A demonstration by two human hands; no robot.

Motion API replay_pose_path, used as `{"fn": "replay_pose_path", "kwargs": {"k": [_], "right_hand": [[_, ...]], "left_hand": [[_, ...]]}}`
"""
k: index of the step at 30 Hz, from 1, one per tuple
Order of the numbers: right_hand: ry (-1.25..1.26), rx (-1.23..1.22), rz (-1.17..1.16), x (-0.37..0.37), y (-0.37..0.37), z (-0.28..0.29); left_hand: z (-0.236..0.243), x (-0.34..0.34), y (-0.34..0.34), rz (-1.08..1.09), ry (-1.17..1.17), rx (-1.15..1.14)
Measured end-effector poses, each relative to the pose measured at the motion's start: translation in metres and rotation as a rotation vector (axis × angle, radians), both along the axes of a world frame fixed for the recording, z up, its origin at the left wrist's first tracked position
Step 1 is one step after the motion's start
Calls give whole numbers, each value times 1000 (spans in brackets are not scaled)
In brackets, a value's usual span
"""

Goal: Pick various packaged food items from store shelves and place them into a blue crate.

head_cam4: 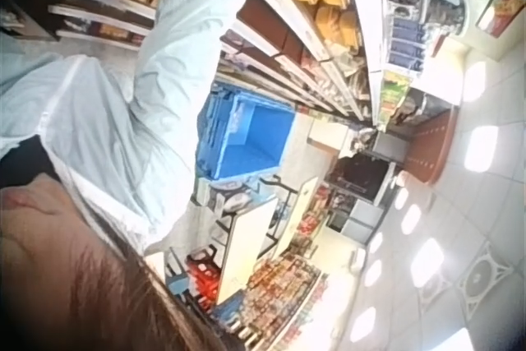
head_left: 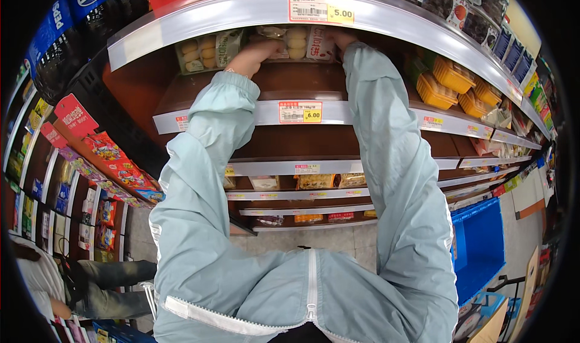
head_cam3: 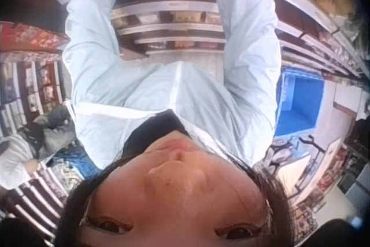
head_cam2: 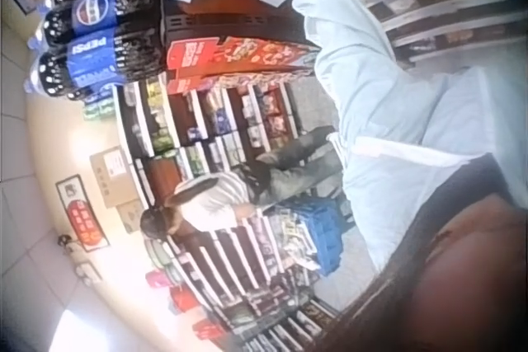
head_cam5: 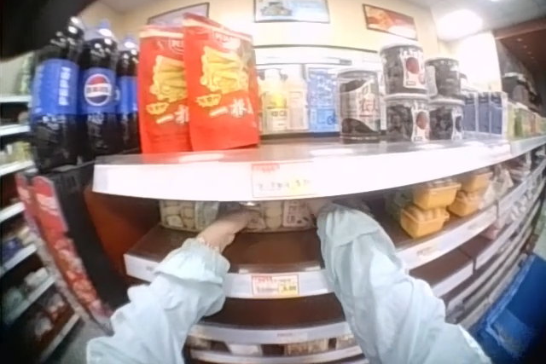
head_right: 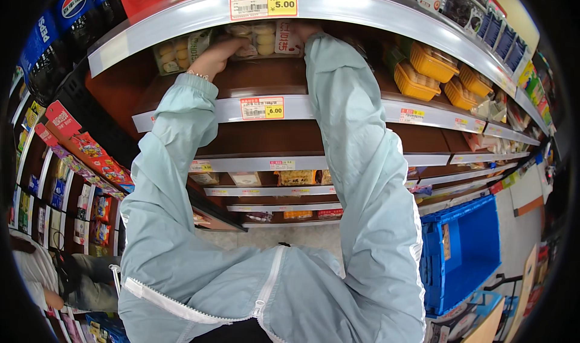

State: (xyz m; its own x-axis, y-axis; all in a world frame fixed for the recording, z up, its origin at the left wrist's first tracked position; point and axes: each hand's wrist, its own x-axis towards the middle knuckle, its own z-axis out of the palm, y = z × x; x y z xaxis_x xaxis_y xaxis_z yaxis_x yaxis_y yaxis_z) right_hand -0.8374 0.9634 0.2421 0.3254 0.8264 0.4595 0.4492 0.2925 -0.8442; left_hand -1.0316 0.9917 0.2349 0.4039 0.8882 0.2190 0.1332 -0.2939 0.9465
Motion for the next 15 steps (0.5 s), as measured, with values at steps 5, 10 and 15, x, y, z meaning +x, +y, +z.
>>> {"fn": "replay_pose_path", "kwargs": {"k": [5,10,15], "right_hand": [[-14,-216,22,4,14,-4],[-179,-305,121,-1,-19,10],[-295,-484,53,2,-73,31]], "left_hand": [[4,-8,8,-49,-73,-81],[12,-10,-18,50,-38,-88],[24,-16,-30,-99,124,-23]]}}
